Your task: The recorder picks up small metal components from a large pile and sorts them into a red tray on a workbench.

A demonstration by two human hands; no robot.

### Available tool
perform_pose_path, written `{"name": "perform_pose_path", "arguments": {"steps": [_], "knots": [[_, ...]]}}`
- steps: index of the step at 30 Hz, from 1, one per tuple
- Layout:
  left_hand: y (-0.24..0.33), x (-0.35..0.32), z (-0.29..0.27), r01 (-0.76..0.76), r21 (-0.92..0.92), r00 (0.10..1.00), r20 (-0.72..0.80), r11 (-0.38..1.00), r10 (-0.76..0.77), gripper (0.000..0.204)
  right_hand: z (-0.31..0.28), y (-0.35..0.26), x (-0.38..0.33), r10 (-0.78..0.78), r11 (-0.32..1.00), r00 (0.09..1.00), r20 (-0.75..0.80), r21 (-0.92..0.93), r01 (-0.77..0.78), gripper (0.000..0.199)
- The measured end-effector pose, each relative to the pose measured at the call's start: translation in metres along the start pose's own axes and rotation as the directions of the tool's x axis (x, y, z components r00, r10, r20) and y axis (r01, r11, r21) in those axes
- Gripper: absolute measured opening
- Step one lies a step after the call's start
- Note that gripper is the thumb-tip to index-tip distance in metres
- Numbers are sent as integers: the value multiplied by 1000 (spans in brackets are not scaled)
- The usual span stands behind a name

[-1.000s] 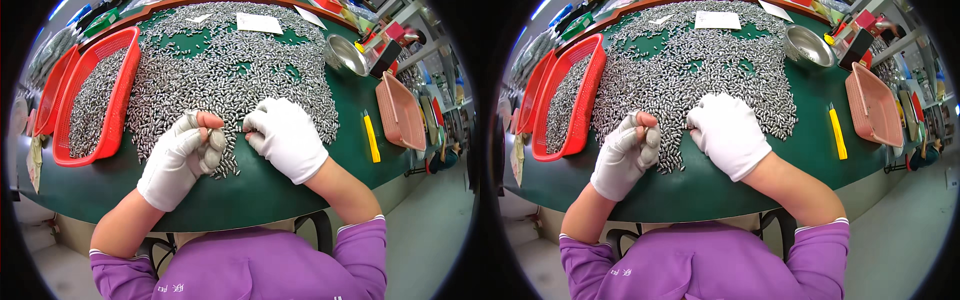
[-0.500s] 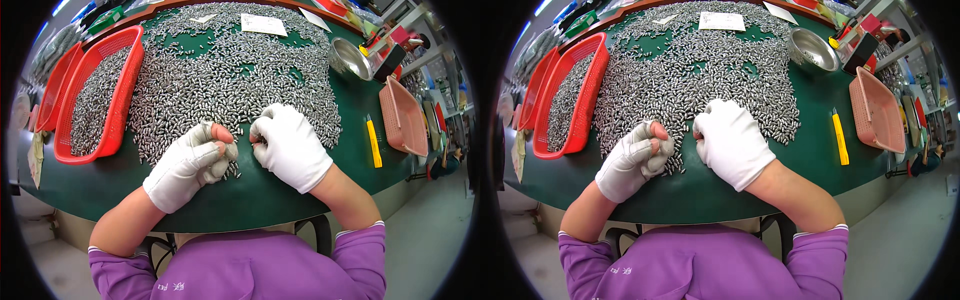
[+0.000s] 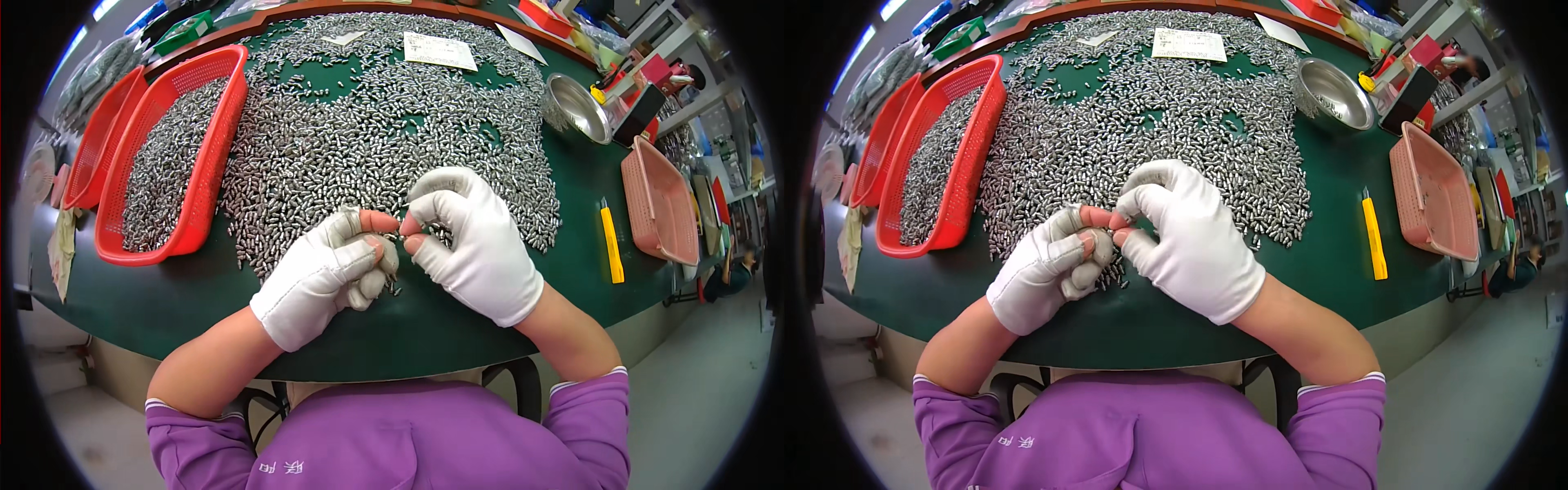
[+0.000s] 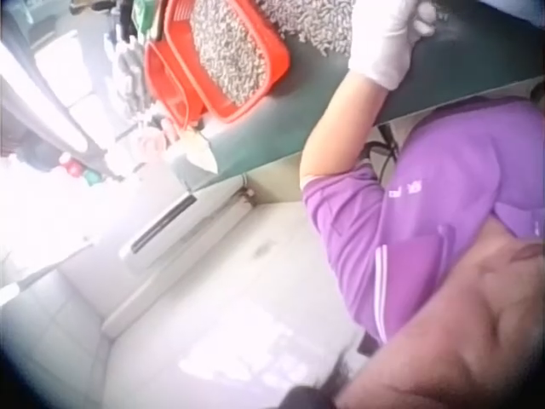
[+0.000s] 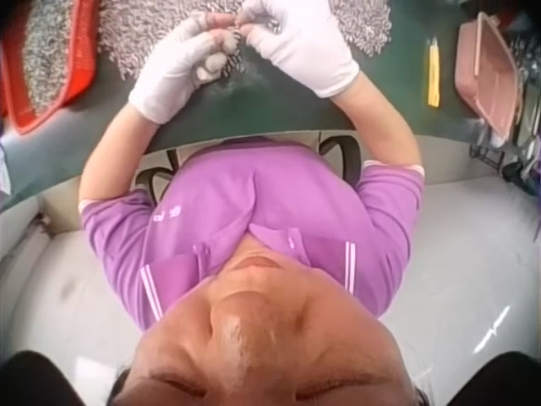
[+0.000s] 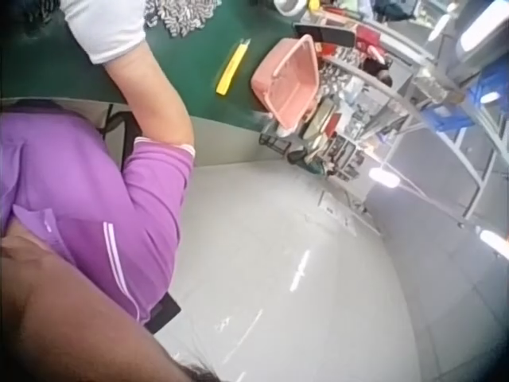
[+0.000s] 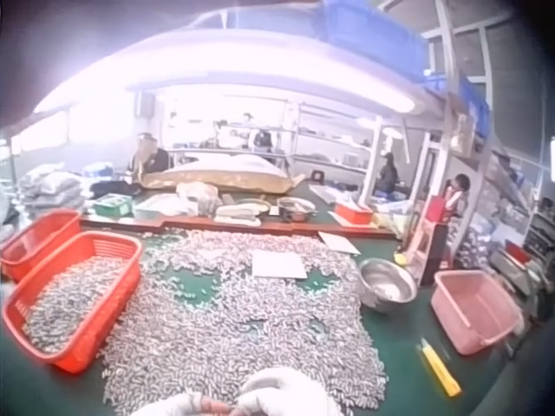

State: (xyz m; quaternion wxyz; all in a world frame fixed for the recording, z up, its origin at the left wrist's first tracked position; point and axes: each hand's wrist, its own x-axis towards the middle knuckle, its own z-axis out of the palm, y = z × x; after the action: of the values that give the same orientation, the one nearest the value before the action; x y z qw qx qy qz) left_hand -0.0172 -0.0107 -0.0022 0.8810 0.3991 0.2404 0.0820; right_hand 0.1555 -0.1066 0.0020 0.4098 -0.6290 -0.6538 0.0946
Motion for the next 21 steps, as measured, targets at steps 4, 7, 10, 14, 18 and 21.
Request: {"name": "perform_pose_path", "arguments": {"steps": [4,7,10,14,18,21], "knots": [[1,-1,4,49,62,998,27,997,-50,29,1,-5,-2,60,987,997,57,143,-68,15],[1,-2,5,35,115,999,-1,993,-35,22,1,-3,-2,82,966,993,87,239,-101,15],[-1,-1,3,24,113,1000,-3,993,-24,20,2,-2,-2,110,939,989,96,316,-135,14],[-1,1,2,24,106,1000,-2,994,-24,19,2,-3,-1,142,935,985,98,315,-166,13],[-2,1,1,19,100,1000,9,995,-20,19,1,1,1,106,977,994,5,187,-105,11],[-3,1,0,14,75,1000,1,997,-14,20,-5,7,7,-107,985,987,-124,-149,88,10]]}}
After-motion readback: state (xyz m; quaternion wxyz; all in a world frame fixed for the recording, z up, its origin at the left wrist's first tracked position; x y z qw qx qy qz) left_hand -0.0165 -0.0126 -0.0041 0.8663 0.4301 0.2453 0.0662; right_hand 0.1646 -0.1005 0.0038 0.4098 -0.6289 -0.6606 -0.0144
